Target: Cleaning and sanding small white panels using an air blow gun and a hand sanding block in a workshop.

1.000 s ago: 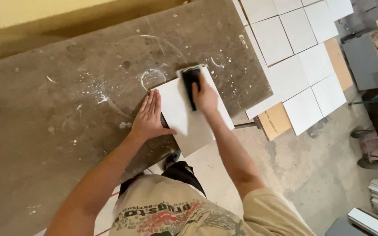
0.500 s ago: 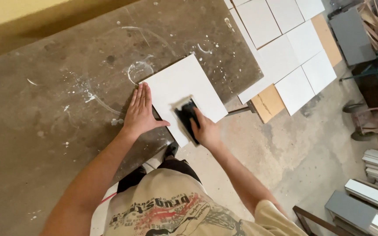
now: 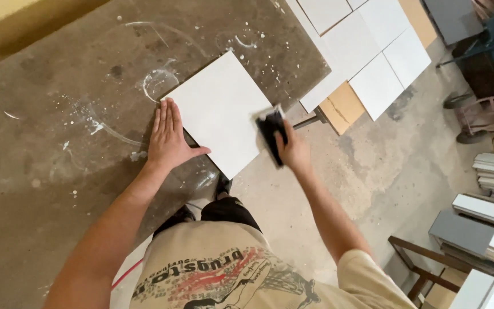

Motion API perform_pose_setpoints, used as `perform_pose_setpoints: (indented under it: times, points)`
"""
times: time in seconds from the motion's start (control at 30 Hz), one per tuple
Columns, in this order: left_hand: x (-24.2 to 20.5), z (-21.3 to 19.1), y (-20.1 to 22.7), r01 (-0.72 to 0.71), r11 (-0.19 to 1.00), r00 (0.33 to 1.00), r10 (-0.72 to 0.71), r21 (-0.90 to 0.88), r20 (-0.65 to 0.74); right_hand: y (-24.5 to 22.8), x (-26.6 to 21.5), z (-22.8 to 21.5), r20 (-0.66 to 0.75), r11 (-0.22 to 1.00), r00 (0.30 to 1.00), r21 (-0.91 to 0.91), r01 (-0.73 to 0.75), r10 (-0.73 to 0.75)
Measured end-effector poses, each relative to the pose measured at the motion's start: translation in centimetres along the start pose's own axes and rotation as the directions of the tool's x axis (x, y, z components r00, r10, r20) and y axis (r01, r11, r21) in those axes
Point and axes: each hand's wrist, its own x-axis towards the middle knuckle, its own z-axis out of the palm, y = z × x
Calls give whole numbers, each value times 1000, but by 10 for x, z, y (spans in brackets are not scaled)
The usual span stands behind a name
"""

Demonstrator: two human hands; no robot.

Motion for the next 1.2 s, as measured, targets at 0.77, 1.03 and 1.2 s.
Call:
perform_pose_setpoints:
  times: [0.77, 1.03, 1.2]
  points:
    - [3, 18, -10, 18, 1000, 993, -17, 5, -114, -53, 103, 33, 37, 988, 990, 79, 135, -138]
    - [-2, 29, -14, -15, 999, 984, 8, -36, -179, -141, 115, 40, 186, 960, 964, 242, 141, -189]
    - [-1, 11, -6, 31, 999, 997, -32, -14, -77, -80, 187, 71, -25, 991, 993, 76, 114, -112]
